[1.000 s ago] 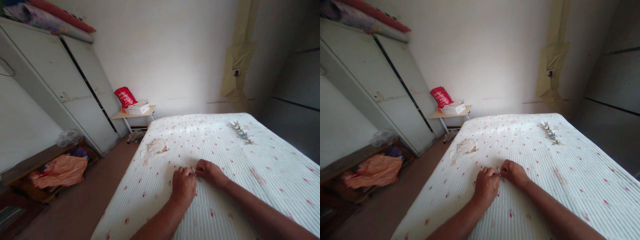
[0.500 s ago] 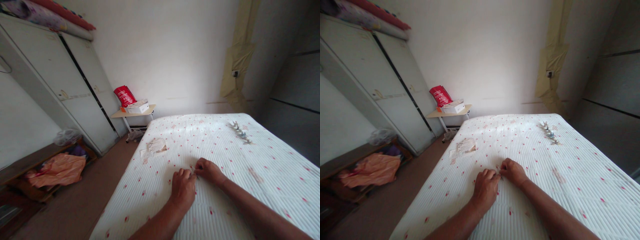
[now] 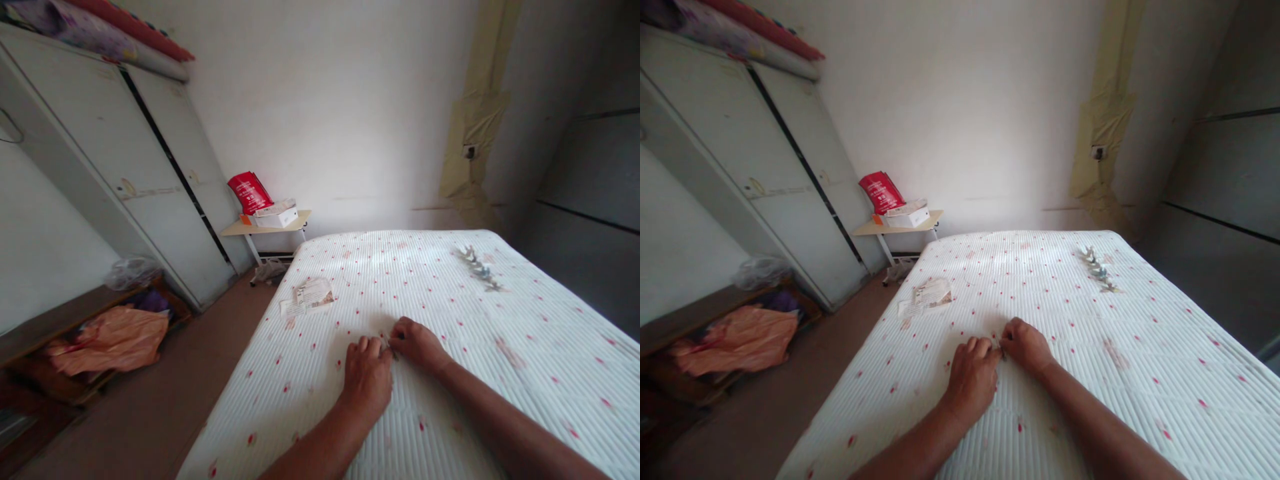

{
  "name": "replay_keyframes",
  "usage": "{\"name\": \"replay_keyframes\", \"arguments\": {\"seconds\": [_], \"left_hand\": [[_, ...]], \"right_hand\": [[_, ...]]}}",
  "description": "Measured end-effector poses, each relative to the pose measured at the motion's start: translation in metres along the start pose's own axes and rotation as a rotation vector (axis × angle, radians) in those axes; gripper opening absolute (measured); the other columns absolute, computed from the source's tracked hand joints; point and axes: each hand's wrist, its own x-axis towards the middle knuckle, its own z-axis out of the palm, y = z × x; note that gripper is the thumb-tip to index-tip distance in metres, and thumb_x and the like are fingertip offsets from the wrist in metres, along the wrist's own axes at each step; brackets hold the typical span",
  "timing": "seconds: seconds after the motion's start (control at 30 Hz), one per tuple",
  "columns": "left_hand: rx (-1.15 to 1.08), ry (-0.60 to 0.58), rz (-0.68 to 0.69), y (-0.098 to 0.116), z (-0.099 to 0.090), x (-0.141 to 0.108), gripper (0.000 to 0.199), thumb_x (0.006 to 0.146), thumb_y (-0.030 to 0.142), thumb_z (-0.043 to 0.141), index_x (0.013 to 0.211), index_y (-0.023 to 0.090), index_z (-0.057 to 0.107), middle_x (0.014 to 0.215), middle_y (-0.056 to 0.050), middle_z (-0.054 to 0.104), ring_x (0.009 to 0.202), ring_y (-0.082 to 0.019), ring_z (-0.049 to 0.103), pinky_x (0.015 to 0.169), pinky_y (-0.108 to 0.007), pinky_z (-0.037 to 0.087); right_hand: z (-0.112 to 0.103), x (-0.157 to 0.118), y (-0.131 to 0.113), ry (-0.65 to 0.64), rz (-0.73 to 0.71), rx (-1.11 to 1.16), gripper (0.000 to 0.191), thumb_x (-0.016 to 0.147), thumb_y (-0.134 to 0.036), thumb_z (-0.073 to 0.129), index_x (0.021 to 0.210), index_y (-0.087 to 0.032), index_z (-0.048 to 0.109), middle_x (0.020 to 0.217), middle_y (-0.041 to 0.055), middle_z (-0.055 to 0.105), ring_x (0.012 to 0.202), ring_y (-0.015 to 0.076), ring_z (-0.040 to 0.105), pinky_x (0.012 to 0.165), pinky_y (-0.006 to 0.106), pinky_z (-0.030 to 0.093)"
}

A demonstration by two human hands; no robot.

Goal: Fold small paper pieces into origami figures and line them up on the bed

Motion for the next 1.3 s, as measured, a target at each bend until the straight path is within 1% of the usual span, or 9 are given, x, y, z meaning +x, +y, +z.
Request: {"name": "replay_keyframes", "arguments": {"seconds": [0.13, 0.3, 0.5, 0.7, 0.87, 1.03, 1.1, 1.2, 1.3], "left_hand": [[-0.007, -0.008, 0.008, 0.0, 0.0, 0.0, 0.018, 0.079, 0.017, 0.047, 0.091, 0.019, 0.06, 0.09, -0.007, 0.054, 0.089, -0.021, 0.044, 0.075, -0.035, 0.035], [-0.002, -0.008, 0.001, 0.0, 0.001, 0.0, 0.018, 0.079, 0.016, 0.047, 0.09, 0.019, 0.06, 0.091, -0.006, 0.054, 0.089, -0.022, 0.044, 0.075, -0.035, 0.035], [-0.002, 0.021, 0.002, 0.0, 0.002, -0.002, 0.024, 0.083, 0.015, 0.041, 0.098, 0.021, 0.059, 0.092, -0.006, 0.054, 0.089, -0.021, 0.044, 0.075, -0.036, 0.036], [0.02, 0.037, 0.008, -0.001, 0.007, -0.002, 0.026, 0.083, 0.016, 0.04, 0.102, 0.021, 0.058, 0.092, -0.007, 0.055, 0.09, -0.022, 0.045, 0.075, -0.037, 0.037], [0.053, 0.047, 0.012, -0.001, 0.009, -0.001, 0.028, 0.085, 0.016, 0.038, 0.106, 0.02, 0.057, 0.091, -0.007, 0.055, 0.089, -0.022, 0.045, 0.074, -0.036, 0.037], [0.079, 0.041, 0.016, 0.001, 0.006, -0.001, 0.028, 0.084, 0.014, 0.038, 0.102, 0.018, 0.058, 0.089, -0.008, 0.054, 0.088, -0.022, 0.045, 0.075, -0.036, 0.037], [0.096, 0.035, 0.018, 0.002, 0.006, 0.0, 0.028, 0.084, 0.012, 0.038, 0.101, 0.018, 0.058, 0.089, -0.009, 0.054, 0.089, -0.022, 0.045, 0.075, -0.036, 0.037], [0.118, 0.022, 0.016, 0.003, 0.005, 0.001, 0.027, 0.083, 0.011, 0.038, 0.1, 0.018, 0.058, 0.09, -0.008, 0.054, 0.089, -0.021, 0.045, 0.075, -0.036, 0.036], [0.104, 0.022, 0.018, 0.002, 0.005, 0.001, 0.027, 0.083, 0.012, 0.039, 0.1, 0.019, 0.058, 0.091, -0.007, 0.054, 0.089, -0.021, 0.045, 0.077, -0.037, 0.036]], "right_hand": [[0.002, 0.0, 0.001, -0.004, -0.005, -0.002, 0.01, 0.07, -0.018, 0.052, 0.063, -0.017, 0.059, 0.074, 0.0016, 0.058, 0.064, 0.0112, 0.053, 0.058, 0.02, 0.034], [0.003, 0.0, 0.001, 0.025, 0.032, -0.003, 0.006, 0.069, -0.017, 0.054, 0.065, -0.017, 0.059, 0.076, 0.0017, 0.057, 0.064, 0.0109, 0.052, 0.057, 0.02, 0.033], [0.004, 0.0, 0.002, 0.03, 0.021, -0.017, 0.006, 0.069, -0.017, 0.054, 0.065, -0.017, 0.057, 0.076, 0.0013, 0.055, 0.065, 0.0103, 0.051, 0.057, 0.02, 0.032], [0.004, 0.0, 0.0, 0.038, 0.035, -0.038, 0.006, 0.069, -0.015, 0.053, 0.063, -0.017, 0.057, 0.074, 0.0007, 0.054, 0.063, 0.01, 0.05, 0.056, 0.02, 0.03], [0.003, 0.004, 0.0, 0.009, 0.062, -0.053, 0.007, 0.069, -0.016, 0.054, 0.064, -0.017, 0.06, 0.075, 0.0012, 0.056, 0.063, 0.0102, 0.051, 0.056, 0.021, 0.031], [0.002, 0.009, 0.0, -0.044, 0.09, -0.071, 0.005, 0.065, -0.017, 0.057, 0.063, -0.018, 0.062, 0.076, 0.0017, 0.058, 0.065, 0.0113, 0.052, 0.057, 0.021, 0.033], [0.002, 0.012, 0.001, -0.047, 0.098, -0.073, 0.006, 0.064, -0.017, 0.057, 0.063, -0.018, 0.063, 0.076, 0.0023, 0.06, 0.066, 0.0123, 0.054, 0.057, 0.021, 0.034], [0.002, 0.014, 0.004, -0.057, 0.08, -0.04, 0.007, 0.063, -0.018, 0.057, 0.063, -0.017, 0.064, 0.075, 0.0035, 0.062, 0.066, 0.0138, 0.055, 0.058, 0.022, 0.036], [-0.001, 0.017, 0.009, -0.093, 0.035, 0.009, 0.011, 0.062, -0.014, 0.055, 0.063, -0.016, 0.066, 0.073, 0.003, 0.063, 0.066, 0.0136, 0.057, 0.059, 0.02, 0.038]]}}
